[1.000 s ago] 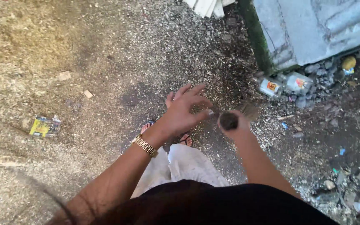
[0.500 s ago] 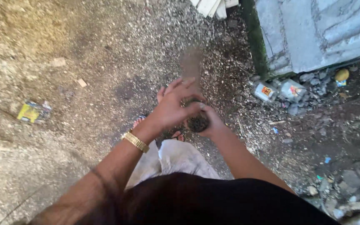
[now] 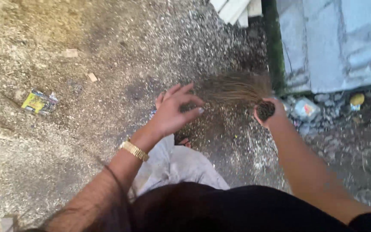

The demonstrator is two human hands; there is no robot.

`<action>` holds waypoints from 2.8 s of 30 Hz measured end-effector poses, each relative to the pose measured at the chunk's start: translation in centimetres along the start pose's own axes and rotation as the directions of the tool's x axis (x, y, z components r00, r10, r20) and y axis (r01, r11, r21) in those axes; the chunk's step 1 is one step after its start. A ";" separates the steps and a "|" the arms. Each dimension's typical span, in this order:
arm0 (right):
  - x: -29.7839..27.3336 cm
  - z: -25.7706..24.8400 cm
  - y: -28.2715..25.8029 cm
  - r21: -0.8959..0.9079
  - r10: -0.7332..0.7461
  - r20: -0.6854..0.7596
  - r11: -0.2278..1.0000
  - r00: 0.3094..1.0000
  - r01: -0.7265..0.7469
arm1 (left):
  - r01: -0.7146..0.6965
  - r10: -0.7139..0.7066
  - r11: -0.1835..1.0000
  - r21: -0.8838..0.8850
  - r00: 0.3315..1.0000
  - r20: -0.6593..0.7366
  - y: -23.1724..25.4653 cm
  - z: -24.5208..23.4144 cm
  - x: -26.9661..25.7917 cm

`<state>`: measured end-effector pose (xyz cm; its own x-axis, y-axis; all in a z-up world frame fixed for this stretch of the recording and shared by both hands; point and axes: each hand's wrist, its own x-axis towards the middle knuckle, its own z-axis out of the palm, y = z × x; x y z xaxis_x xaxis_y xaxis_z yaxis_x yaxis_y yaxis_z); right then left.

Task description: The recorder is repairing a traditional broom made of sticks by gathering them together and securing the bundle.

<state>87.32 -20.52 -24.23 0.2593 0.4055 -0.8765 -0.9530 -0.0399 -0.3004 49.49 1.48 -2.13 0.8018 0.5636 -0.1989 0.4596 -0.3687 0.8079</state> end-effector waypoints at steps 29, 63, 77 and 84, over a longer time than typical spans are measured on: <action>7.4 22.1 -1.0 0.072 0.042 -0.159 0.997 0.986 -0.031 | 0.088 -0.109 0.986 -0.142 0.983 -0.150 -7.8 -18.7 9.4; 13.9 26.7 -15.4 0.340 0.282 0.026 0.900 0.959 -0.273 | 0.140 -0.194 0.977 -0.162 0.896 -0.400 3.0 -10.3 19.3; 14.0 29.4 -16.5 0.215 0.263 0.061 0.938 0.963 -0.270 | 0.152 -0.203 0.973 -0.173 0.921 -0.331 6.9 -6.8 23.4; 14.8 30.1 -16.3 0.129 0.249 0.090 0.957 0.964 -0.259 | 0.167 -0.212 0.972 -0.164 0.925 -0.316 7.9 -7.0 24.4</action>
<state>102.02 13.63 -20.98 -0.0014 0.4633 -0.8862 -0.9996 -0.0259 -0.0119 70.03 17.46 3.26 0.5236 0.8327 -0.1802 0.5179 -0.1432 0.8433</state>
